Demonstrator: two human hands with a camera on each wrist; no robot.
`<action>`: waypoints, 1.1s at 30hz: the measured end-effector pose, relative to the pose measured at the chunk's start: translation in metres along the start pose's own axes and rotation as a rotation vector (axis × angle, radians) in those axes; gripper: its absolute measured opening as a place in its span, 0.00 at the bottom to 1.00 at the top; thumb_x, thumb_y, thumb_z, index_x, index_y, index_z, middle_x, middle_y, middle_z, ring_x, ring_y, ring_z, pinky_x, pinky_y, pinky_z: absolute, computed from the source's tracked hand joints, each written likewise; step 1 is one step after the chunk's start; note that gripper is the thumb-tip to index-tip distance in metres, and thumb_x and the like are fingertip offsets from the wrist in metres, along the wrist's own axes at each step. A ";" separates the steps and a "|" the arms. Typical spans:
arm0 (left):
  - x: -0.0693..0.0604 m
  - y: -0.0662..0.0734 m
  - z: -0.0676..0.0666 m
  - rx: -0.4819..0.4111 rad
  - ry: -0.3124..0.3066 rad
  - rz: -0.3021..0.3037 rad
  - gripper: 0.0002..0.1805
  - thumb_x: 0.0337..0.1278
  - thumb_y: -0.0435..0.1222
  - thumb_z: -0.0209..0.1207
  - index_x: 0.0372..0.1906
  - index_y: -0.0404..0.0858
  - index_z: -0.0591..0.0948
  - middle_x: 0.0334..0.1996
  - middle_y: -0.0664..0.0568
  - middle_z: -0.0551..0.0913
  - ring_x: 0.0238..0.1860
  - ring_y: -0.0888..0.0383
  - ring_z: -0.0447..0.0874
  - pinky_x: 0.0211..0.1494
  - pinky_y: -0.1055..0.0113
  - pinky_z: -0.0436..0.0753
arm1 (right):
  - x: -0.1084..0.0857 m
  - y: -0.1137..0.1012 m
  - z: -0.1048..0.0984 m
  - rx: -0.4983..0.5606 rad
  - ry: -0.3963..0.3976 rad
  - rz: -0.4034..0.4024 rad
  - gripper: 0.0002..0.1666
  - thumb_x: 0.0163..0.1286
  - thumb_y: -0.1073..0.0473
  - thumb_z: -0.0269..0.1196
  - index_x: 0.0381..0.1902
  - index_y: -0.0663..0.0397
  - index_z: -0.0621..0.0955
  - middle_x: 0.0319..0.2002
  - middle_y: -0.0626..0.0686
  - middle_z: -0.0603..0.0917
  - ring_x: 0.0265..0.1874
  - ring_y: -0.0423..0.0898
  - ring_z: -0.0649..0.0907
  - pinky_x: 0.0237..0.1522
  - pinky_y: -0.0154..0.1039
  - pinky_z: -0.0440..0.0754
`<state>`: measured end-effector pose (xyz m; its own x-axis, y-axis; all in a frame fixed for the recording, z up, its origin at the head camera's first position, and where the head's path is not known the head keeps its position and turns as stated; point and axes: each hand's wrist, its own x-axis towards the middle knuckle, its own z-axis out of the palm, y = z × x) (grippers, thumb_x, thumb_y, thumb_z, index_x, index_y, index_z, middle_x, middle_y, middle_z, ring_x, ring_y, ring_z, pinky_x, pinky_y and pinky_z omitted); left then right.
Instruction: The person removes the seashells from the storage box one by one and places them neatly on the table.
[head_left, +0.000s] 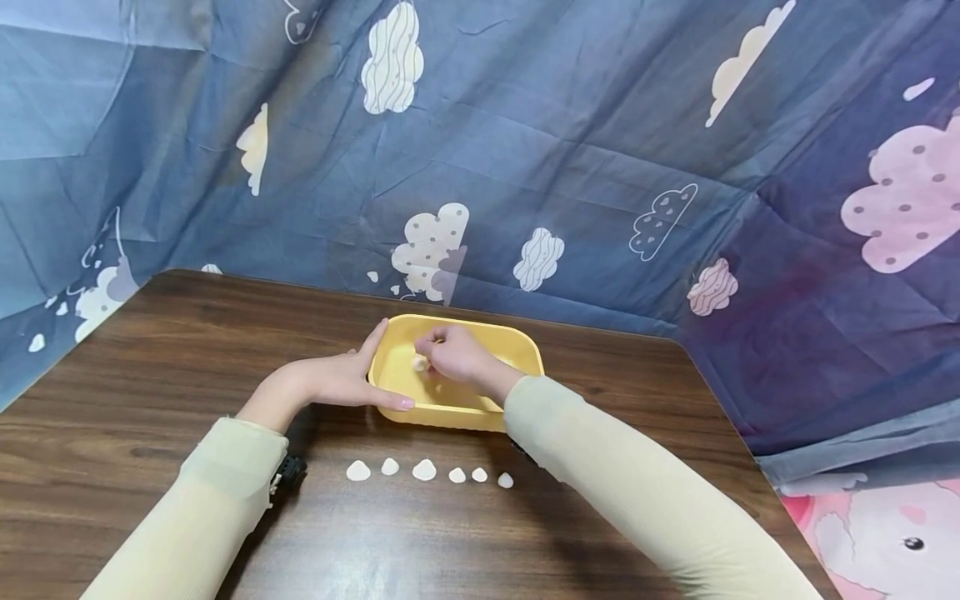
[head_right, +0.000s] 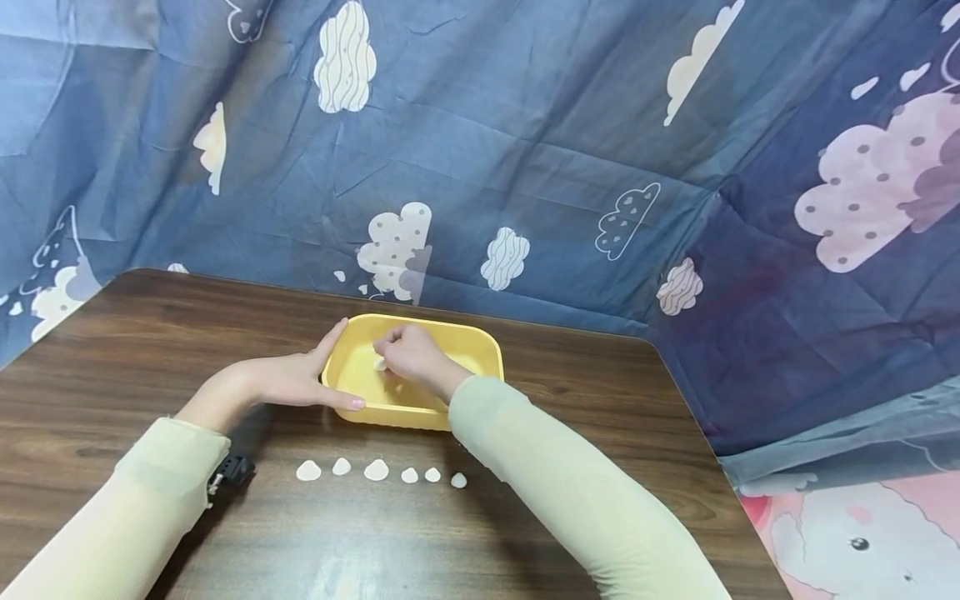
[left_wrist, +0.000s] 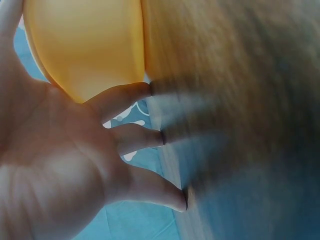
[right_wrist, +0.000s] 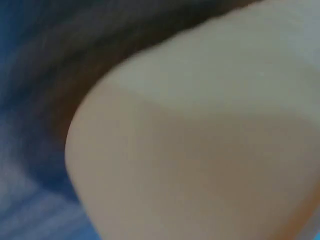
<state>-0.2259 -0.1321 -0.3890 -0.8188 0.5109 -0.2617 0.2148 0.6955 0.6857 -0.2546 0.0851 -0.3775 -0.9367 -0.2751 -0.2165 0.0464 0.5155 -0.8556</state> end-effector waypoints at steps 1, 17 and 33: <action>0.000 0.000 0.000 0.002 0.000 -0.004 0.82 0.52 0.71 0.69 0.84 0.43 0.20 0.84 0.24 0.49 0.84 0.33 0.55 0.83 0.39 0.63 | 0.001 0.001 -0.002 -0.043 0.025 -0.007 0.12 0.82 0.58 0.60 0.47 0.63 0.83 0.27 0.50 0.79 0.24 0.43 0.82 0.32 0.34 0.82; -0.001 -0.002 -0.001 0.015 -0.003 -0.012 0.81 0.51 0.72 0.68 0.84 0.44 0.20 0.84 0.24 0.48 0.84 0.31 0.54 0.82 0.37 0.64 | 0.015 0.020 0.003 -0.354 0.106 -0.068 0.13 0.62 0.61 0.78 0.44 0.57 0.89 0.48 0.54 0.88 0.27 0.40 0.78 0.30 0.28 0.74; 0.000 -0.001 -0.001 0.007 -0.004 -0.005 0.81 0.51 0.72 0.68 0.84 0.44 0.20 0.84 0.25 0.49 0.84 0.32 0.54 0.83 0.39 0.64 | 0.016 0.019 0.005 -0.497 0.126 -0.070 0.07 0.65 0.58 0.77 0.34 0.55 0.89 0.29 0.46 0.81 0.32 0.43 0.75 0.33 0.30 0.70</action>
<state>-0.2268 -0.1331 -0.3896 -0.8175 0.5096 -0.2682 0.2145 0.7017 0.6794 -0.2671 0.0866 -0.3995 -0.9676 -0.2386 -0.0824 -0.1596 0.8314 -0.5323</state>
